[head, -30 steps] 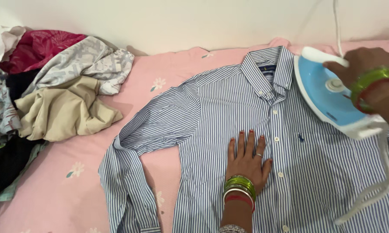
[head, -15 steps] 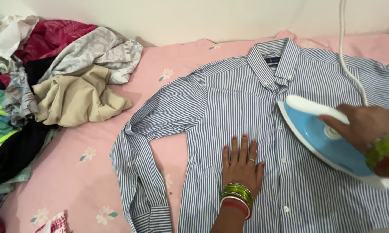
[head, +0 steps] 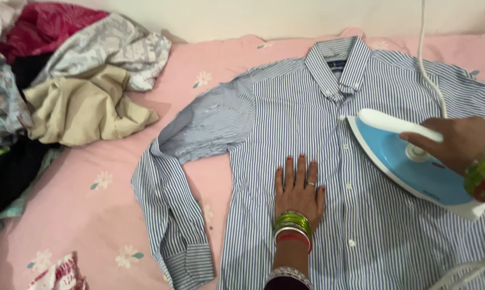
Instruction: The person irons a blue and white striped shirt laid out on a bed. They use a blue and white electric iron, moving it across the collar, sleeves, and body of the shirt while holding the fabric flat with their left hand.
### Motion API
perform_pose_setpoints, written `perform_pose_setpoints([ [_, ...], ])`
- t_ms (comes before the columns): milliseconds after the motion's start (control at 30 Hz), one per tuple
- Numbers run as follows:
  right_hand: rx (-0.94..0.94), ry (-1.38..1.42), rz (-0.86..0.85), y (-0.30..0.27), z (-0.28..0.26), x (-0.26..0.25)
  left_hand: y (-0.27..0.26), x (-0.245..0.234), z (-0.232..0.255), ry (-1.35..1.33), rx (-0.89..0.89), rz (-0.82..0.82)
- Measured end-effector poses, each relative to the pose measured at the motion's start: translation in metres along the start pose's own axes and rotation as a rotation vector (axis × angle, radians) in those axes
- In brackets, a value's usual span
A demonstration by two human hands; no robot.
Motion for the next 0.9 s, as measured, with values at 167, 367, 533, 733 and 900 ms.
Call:
perform_pose_setpoints([
  [167, 0.003, -0.027, -0.013, -0.008, -0.004, 0.000, 0.001, 0.003, -0.001, 0.010, -0.016, -0.044],
  [367, 0.059, 0.074, -0.068, -0.001, -0.004, -0.015, 0.001, -0.002, 0.002, 0.046, -0.024, -0.069],
  [533, -0.050, -0.075, -0.239, -0.030, 0.002, 0.005, 0.001, -0.006, 0.002, 0.039, -0.020, -0.054],
  [733, -0.103, 0.132, 0.178, -0.107, 0.004, 0.013, -0.001, -0.002, 0.000, 0.046, -0.032, -0.029],
  [900, 0.017, 0.089, 0.029, -0.101, -0.010, 0.014, 0.000, 0.003, -0.002, 0.028, -0.044, -0.022],
])
Point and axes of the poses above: each hand's wrist, its own y-axis towards the middle knuckle, its own x-axis out of the palm, z = x × y, the point moved 5 cm from there along y, towards the middle knuckle, and after that the axes turned 4 degrees about z, right-handed, at the moved point
